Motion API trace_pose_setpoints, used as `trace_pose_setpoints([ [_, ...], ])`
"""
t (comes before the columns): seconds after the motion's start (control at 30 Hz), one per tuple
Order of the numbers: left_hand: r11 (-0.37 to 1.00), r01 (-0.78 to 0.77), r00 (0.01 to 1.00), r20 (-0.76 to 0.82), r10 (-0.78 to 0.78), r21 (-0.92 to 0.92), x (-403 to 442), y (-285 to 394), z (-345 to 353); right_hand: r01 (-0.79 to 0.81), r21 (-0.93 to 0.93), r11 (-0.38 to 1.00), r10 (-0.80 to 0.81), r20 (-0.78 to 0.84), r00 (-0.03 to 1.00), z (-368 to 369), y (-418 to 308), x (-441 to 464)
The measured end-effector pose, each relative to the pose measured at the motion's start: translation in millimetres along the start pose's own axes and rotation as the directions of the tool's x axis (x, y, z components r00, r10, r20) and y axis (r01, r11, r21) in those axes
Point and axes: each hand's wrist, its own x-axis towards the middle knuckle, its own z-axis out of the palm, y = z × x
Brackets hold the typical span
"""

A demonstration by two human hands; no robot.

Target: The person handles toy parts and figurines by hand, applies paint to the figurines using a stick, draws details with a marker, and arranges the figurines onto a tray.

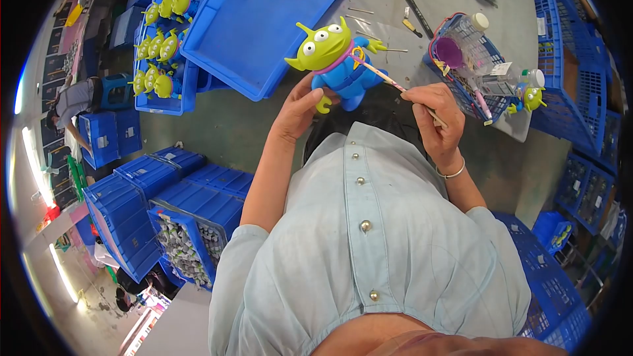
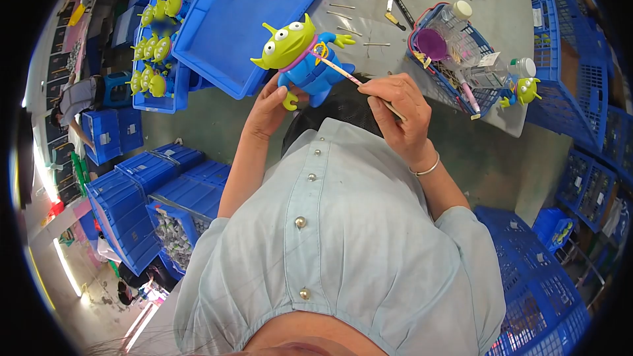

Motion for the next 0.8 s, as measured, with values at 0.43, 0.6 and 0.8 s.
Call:
trace_pose_setpoints([
  [0.43,1.000,-0.009,1.000,0.004,0.009,-0.007,-1.0,-1.6,-0.7,-0.018,0.038,0.999,0.018,0.008,1.000,-0.4,-2.1,0.6],
  [0.6,1.000,-0.002,1.000,0.002,0.002,-0.011,-2.2,-0.8,-0.9,-0.025,0.034,0.999,0.025,0.009,1.000,2.9,-0.3,-1.2],
  [0.8,1.000,-0.010,1.000,-0.003,0.010,-0.013,-2.9,-0.7,-1.2,-0.034,0.059,0.998,0.034,0.004,0.999,1.6,-1.2,-0.5],
])
